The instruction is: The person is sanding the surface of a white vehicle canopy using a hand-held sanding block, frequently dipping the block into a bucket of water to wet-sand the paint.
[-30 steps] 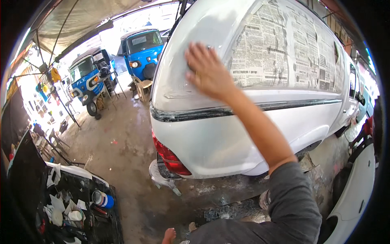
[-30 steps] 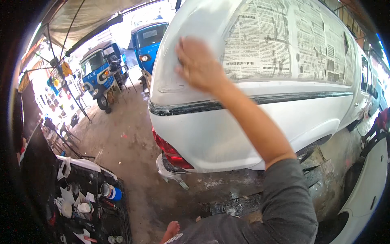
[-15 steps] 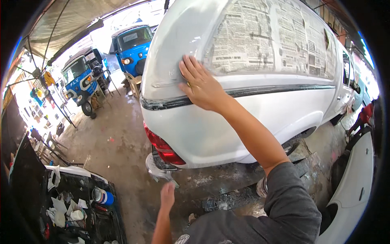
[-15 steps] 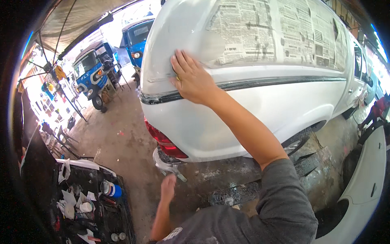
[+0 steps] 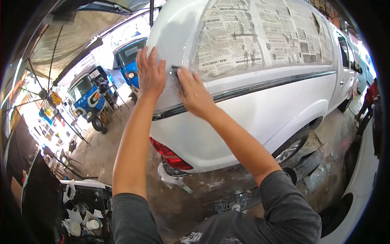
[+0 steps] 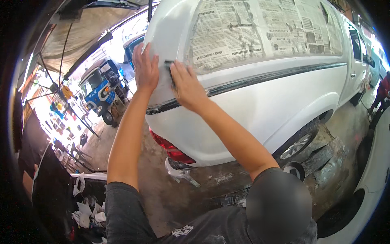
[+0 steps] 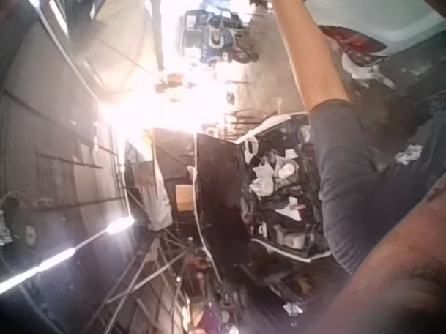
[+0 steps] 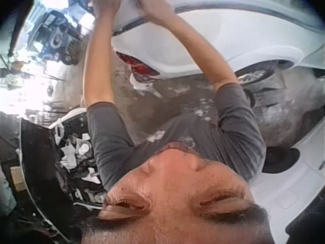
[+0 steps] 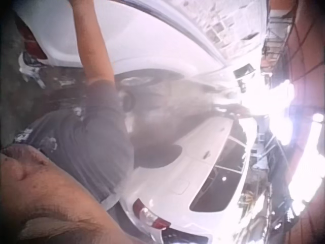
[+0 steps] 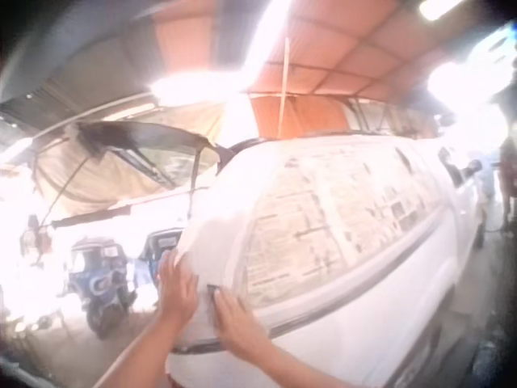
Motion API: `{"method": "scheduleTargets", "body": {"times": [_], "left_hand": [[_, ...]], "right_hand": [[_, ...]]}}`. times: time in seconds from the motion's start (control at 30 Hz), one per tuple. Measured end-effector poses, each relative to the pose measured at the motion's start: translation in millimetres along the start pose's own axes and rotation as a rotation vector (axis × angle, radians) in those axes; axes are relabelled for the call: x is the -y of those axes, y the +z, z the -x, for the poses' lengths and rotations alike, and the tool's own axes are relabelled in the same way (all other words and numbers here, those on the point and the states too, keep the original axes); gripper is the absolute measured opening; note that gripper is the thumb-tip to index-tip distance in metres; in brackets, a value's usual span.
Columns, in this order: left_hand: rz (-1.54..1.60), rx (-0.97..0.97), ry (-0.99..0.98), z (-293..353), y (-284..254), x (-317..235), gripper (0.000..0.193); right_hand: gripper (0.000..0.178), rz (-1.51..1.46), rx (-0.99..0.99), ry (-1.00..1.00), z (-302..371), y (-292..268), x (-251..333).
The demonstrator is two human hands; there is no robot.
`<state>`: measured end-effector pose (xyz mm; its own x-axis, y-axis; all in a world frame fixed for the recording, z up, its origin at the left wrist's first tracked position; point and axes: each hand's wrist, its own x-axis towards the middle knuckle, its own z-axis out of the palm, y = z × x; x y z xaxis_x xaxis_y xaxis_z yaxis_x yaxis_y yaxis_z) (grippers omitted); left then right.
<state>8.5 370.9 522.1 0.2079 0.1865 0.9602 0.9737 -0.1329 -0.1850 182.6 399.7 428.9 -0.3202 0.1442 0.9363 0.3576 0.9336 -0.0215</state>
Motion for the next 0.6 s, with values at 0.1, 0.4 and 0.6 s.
{"method": "scheduleTargets", "body": {"times": [0.1,0.4,0.6], "left_hand": [[-0.044,-0.008,0.011,23.0,7.4,9.7,0.056],[-0.081,0.031,-0.002,26.8,8.3,8.2,0.057],[-0.097,0.032,-0.019,22.1,13.2,5.2,0.056]], "right_hand": [[0.077,0.007,0.088,0.043,35.0,13.9,13.9],[0.081,-0.186,-0.058,0.05,7.0,23.6,-1.9],[0.078,-0.08,-0.143,-0.012,-30.4,23.2,-7.1]]}}
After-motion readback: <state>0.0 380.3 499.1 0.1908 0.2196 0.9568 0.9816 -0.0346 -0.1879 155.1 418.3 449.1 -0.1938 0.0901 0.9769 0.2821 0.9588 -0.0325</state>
